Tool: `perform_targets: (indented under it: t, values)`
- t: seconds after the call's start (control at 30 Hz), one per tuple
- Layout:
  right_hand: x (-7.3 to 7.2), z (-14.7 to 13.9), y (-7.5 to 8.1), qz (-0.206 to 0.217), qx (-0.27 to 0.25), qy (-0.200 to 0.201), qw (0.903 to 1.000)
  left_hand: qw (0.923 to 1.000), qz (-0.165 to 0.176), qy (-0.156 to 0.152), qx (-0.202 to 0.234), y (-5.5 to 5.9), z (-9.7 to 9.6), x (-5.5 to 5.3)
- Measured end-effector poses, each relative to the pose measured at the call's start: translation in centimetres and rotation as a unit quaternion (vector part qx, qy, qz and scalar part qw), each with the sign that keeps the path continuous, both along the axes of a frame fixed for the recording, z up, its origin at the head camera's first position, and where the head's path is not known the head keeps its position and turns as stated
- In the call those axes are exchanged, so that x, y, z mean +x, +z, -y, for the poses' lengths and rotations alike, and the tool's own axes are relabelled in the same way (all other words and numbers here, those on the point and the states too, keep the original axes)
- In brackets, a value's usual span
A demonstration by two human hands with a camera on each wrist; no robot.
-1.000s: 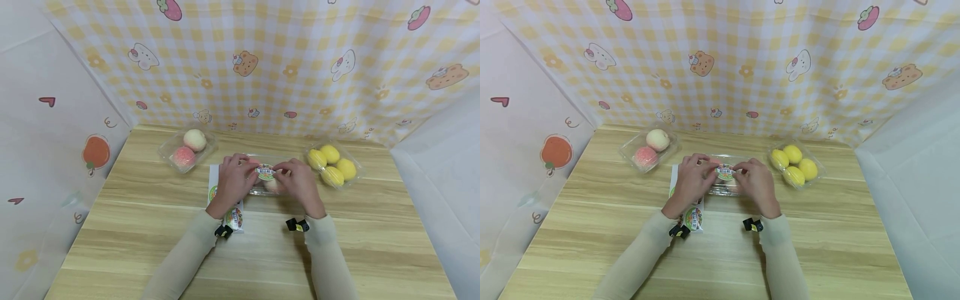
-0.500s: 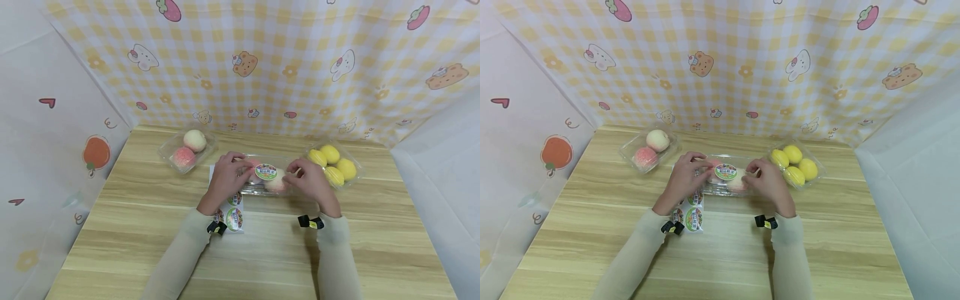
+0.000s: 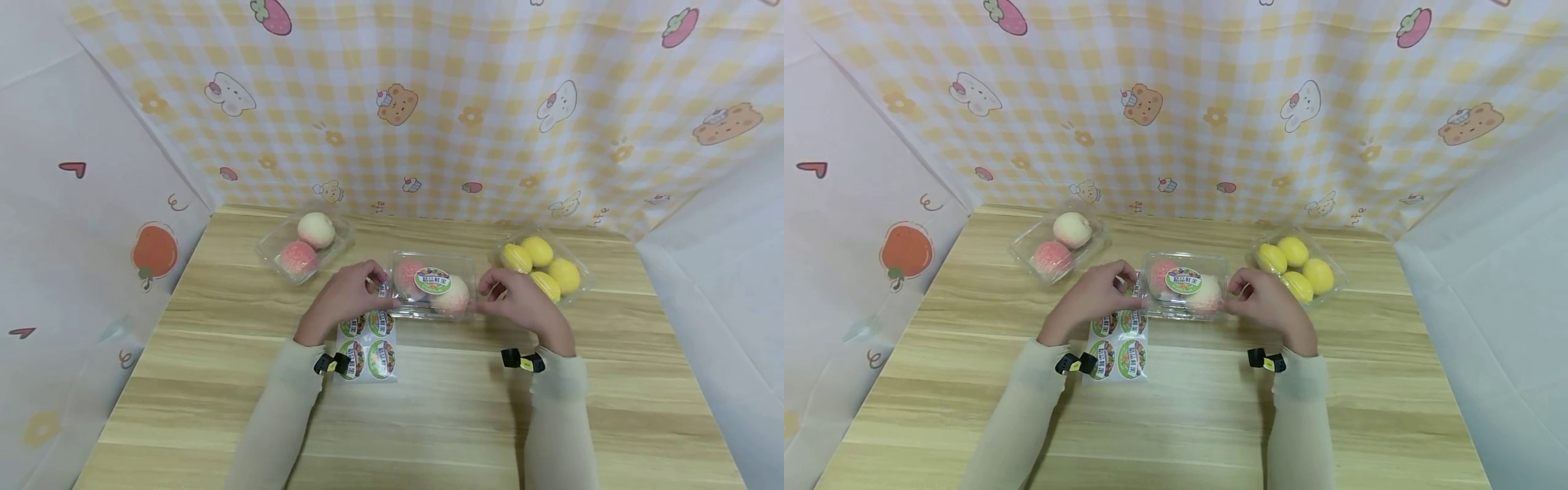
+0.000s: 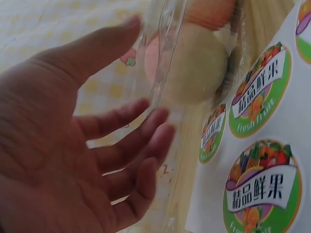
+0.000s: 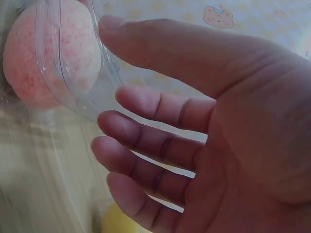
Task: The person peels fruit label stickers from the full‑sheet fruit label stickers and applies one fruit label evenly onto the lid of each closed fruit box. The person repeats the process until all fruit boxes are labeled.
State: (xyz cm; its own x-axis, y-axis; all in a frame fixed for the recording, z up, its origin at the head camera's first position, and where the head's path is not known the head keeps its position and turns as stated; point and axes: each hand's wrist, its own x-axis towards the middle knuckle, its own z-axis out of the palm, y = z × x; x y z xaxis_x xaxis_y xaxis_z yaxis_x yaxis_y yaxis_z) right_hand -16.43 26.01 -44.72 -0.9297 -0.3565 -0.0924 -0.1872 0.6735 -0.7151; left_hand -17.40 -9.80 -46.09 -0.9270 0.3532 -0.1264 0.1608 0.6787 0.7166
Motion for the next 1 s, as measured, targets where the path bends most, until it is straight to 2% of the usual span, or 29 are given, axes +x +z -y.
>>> perform_targets:
  t: [0.13,0.23,0.47,1.0]
  values:
    - [0.10,-0.10,0.06,0.010,0.001,0.017,0.9998,0.9993,0.004,-0.034,-0.018,-0.26,0.40,-0.18]
    - [0.15,-0.08,0.01,0.010,0.003,0.033,0.9994,0.9990,0.002,-0.043,-0.009,-0.40,0.48,-0.25]
    - [0.15,0.07,-0.11,0.006,0.015,0.043,0.9989,0.9986,0.000,-0.052,0.014,-0.20,0.43,-0.15]
    - [-0.05,-0.01,-0.26,0.002,0.027,0.037,0.9990,0.9980,-0.023,-0.057,0.017,-0.44,0.20,-0.26]
